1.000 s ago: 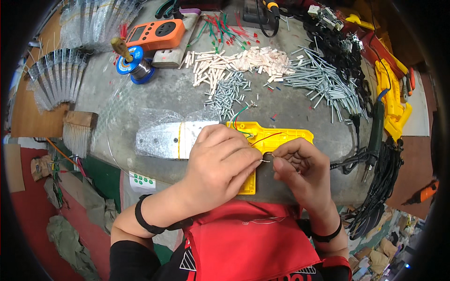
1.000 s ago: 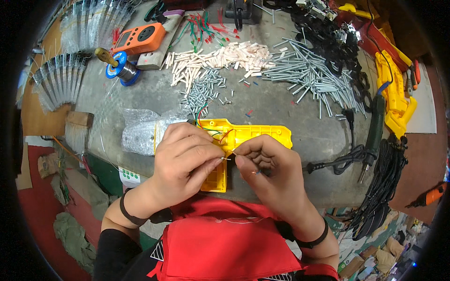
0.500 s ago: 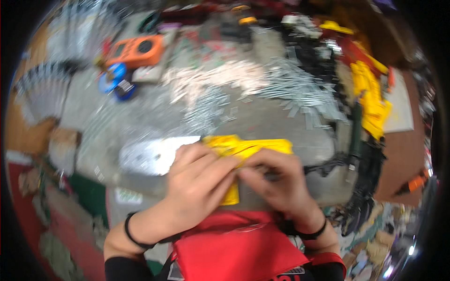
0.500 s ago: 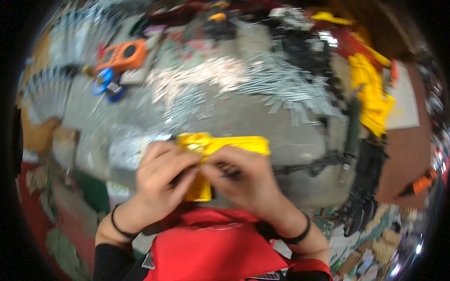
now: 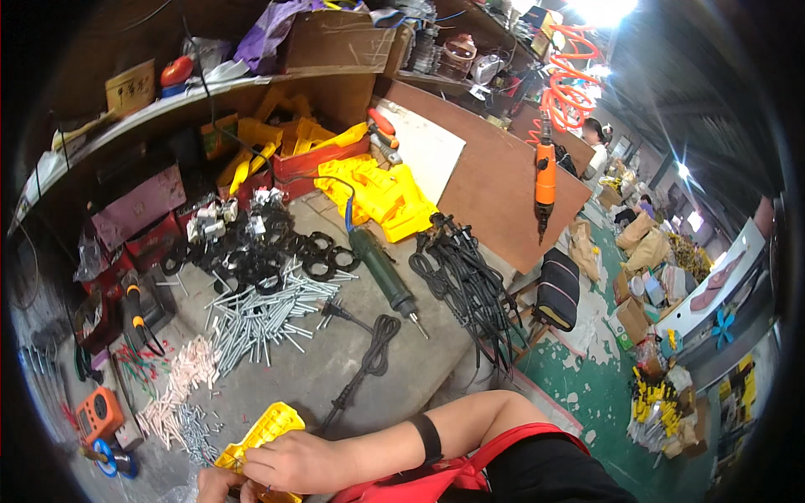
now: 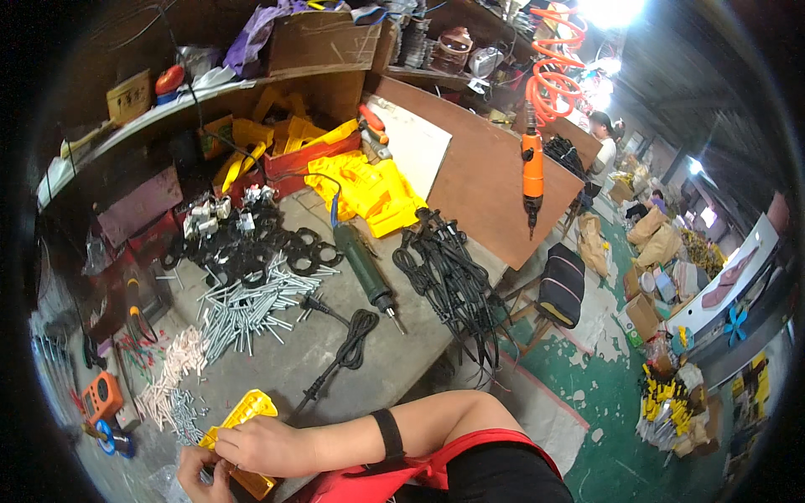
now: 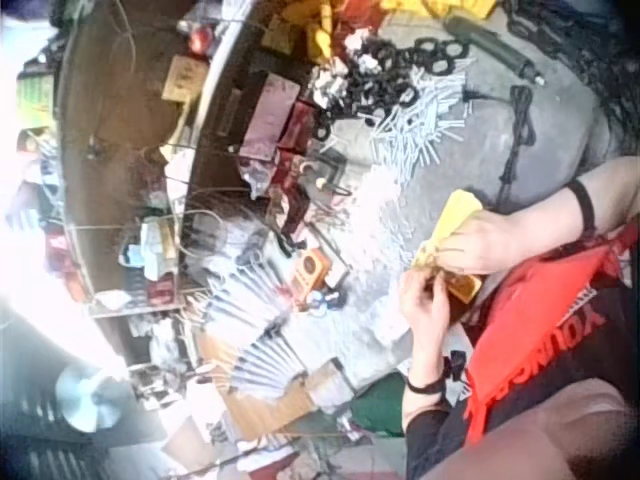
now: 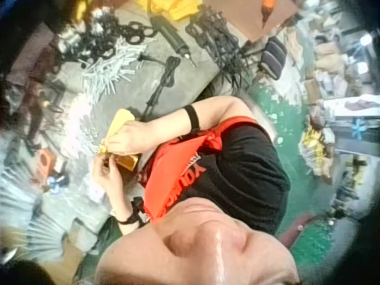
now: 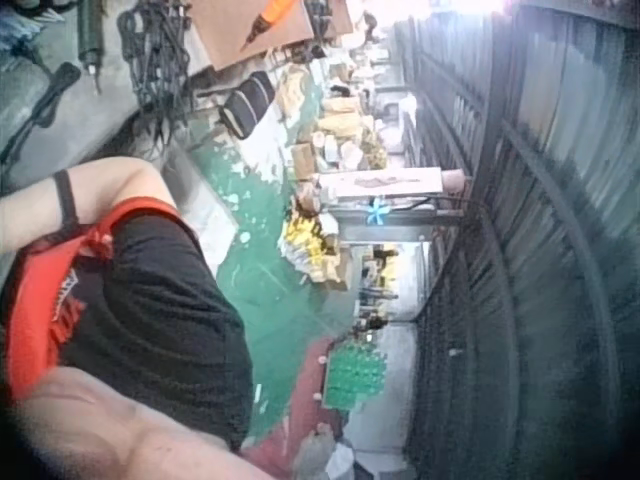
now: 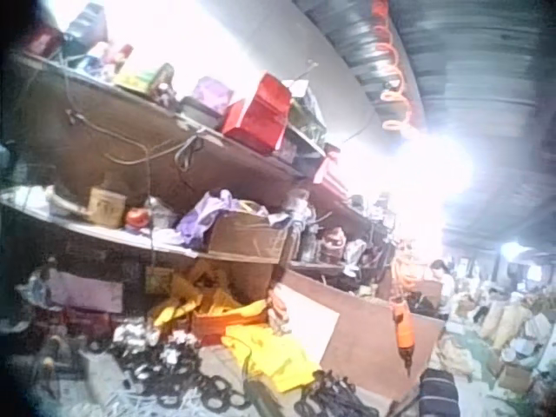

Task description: Assembling a yellow plastic housing for an electronic tool, including wire routing, screw fastening, and soldering.

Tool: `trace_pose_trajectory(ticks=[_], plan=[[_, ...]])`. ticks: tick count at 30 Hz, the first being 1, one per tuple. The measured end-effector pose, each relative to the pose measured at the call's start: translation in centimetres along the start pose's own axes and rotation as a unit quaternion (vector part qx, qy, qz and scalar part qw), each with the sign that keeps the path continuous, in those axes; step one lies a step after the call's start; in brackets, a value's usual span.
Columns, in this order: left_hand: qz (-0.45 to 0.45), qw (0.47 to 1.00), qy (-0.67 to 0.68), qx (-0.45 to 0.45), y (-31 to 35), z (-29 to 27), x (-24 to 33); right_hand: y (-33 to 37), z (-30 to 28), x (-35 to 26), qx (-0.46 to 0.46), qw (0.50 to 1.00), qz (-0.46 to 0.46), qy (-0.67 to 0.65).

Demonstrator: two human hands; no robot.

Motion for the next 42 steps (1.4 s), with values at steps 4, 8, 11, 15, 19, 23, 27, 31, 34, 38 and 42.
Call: trace_pose_trajectory(ticks=[4,8,11,15,19,23,27,31,34,38,42], plan=[[-0.05,0.997,0.05,0.001,-0.6,0.0,0.4,-0.9,-0.1,0.9,0.013,0.999,-0.042,-0.031],[0.285,0.937,-0.197,0.036,-0.5,0.3,2.2,-0.8,2.2,3.1,-0.293,0.723,0.396,-0.484],[0.217,0.968,-0.126,0.021,-0.6,-0.2,1.6,-1.2,0.7,2.1,-0.225,0.845,0.279,-0.398],[0.06,0.997,-0.043,0.006,-0.2,-0.7,0.3,-0.7,0.8,0.6,-0.015,0.998,-0.033,-0.054],[0.095,0.995,-0.012,0.001,-0.6,-0.5,1.1,-1.4,1.4,1.9,-0.118,0.939,0.169,-0.275],[0.251,0.954,-0.152,0.057,-0.2,0.1,1.7,-0.8,2.4,2.7,-0.244,0.748,0.381,-0.486],[0.129,0.99,-0.05,0.025,-0.2,-0.5,1.1,-0.3,1.1,1.3,-0.003,0.992,-0.012,-0.123],[0.083,0.996,-0.017,0.004,-0.4,-0.6,0.2,-0.4,1.4,1.2,-0.025,0.996,-0.04,-0.074],[0.165,0.984,-0.066,0.001,-0.6,-0.2,0.7,-0.8,1.6,2.3,-0.117,0.966,0.08,-0.214],[0.193,0.978,-0.076,0.027,-0.1,-0.2,0.9,-1.5,-0.9,1.8,-0.027,0.987,0.049,-0.153],[0.14,0.987,-0.062,-0.049,-0.1,-0.5,1.2,-2.1,-3.8,1.5,-0.041,0.977,0.037,-0.204]])
Point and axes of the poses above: each hand's wrist, its own y-axis away from the middle knuckle, its own z-axis out of the palm, x = y × z, the point moved 2 cm from there along -y, towards the middle knuckle, and after that the axes turned 6 degrees about x, right-handed, at the moved point
